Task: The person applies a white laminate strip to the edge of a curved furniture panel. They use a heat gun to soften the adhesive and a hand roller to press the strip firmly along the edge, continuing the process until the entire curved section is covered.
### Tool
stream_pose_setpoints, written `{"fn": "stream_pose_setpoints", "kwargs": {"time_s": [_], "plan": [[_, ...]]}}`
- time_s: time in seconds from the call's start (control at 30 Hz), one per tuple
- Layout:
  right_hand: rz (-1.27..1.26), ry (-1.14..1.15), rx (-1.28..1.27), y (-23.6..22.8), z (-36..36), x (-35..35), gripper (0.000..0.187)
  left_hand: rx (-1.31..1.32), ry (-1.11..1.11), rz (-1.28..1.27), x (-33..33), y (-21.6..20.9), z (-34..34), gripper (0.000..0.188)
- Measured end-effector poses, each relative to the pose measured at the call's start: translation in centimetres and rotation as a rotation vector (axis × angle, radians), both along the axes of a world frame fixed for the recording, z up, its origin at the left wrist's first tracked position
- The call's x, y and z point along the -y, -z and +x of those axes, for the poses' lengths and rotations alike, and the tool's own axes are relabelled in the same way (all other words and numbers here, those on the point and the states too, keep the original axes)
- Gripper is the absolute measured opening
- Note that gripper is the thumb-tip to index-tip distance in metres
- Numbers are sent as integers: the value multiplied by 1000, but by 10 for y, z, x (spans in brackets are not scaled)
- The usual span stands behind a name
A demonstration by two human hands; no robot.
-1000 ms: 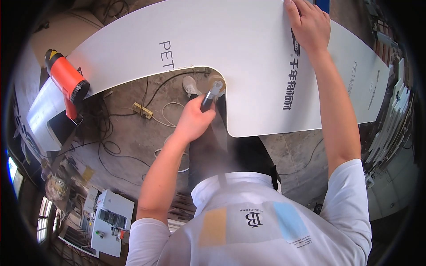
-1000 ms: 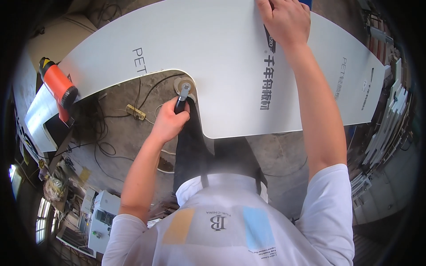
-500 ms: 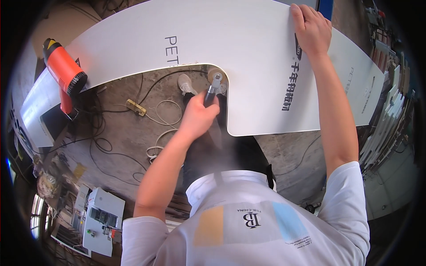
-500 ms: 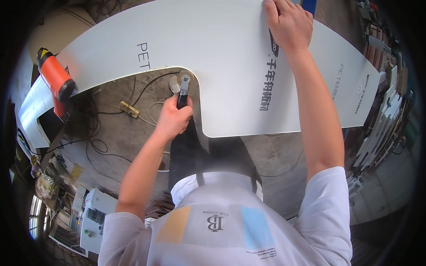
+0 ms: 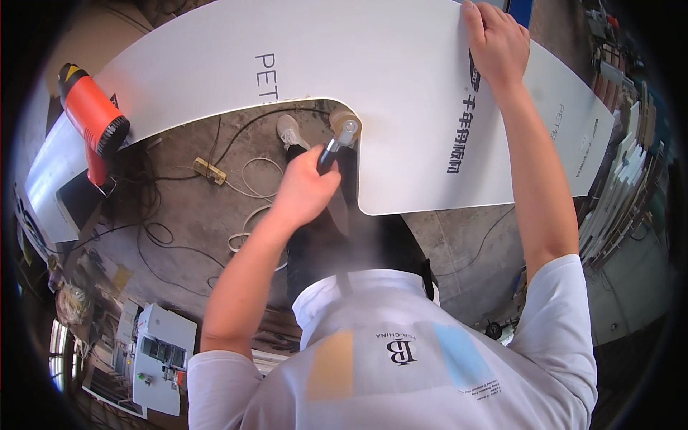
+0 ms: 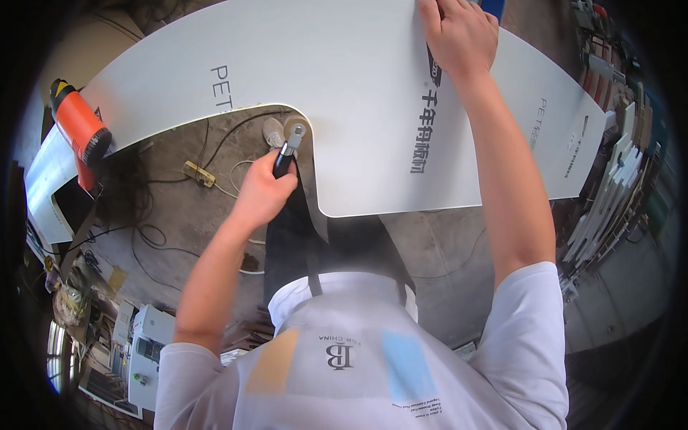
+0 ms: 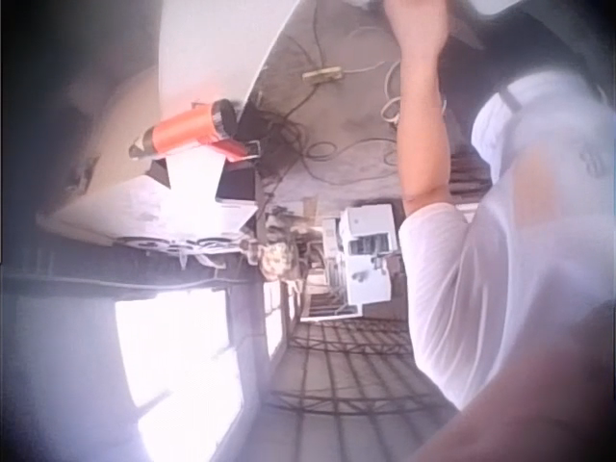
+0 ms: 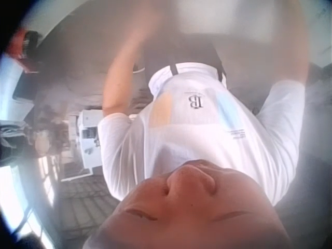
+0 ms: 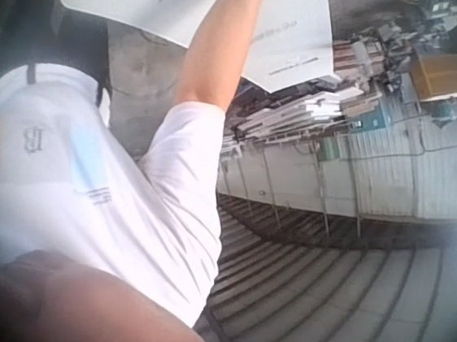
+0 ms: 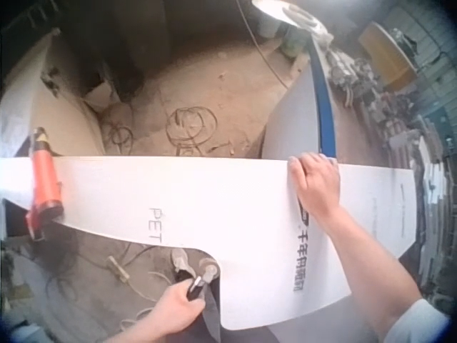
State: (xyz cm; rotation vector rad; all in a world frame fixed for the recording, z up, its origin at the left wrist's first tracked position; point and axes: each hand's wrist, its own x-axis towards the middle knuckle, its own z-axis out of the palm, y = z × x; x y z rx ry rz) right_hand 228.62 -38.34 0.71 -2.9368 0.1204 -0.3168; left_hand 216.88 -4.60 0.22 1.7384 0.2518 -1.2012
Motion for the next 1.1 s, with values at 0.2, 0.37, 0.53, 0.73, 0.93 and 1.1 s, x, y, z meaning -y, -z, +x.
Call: {"fn": "stream_pose_setpoints", "kwargs": {"time_s": [0.2,0.37,0.53,0.73,0.93,1.1], "plan": [[-20,35,-24,2,-2,4,35,39,248,14,-8,2,12,13],[32,36,-40,9,3,8,32,-385,-352,-223,11,3,-5,7],[-68,22,-76,27,-2,27,47,3,71,-256,-16,39,4,6],[-46,48,-113,23,-1,24,49,-37,-65,-285,-2,41,3,13],[-1,86,-131,19,0,20,49,124,69,-240,-9,53,12,15],[-3,53,-91,20,0,17,49,22,-272,-271,9,52,-16,7]]}}
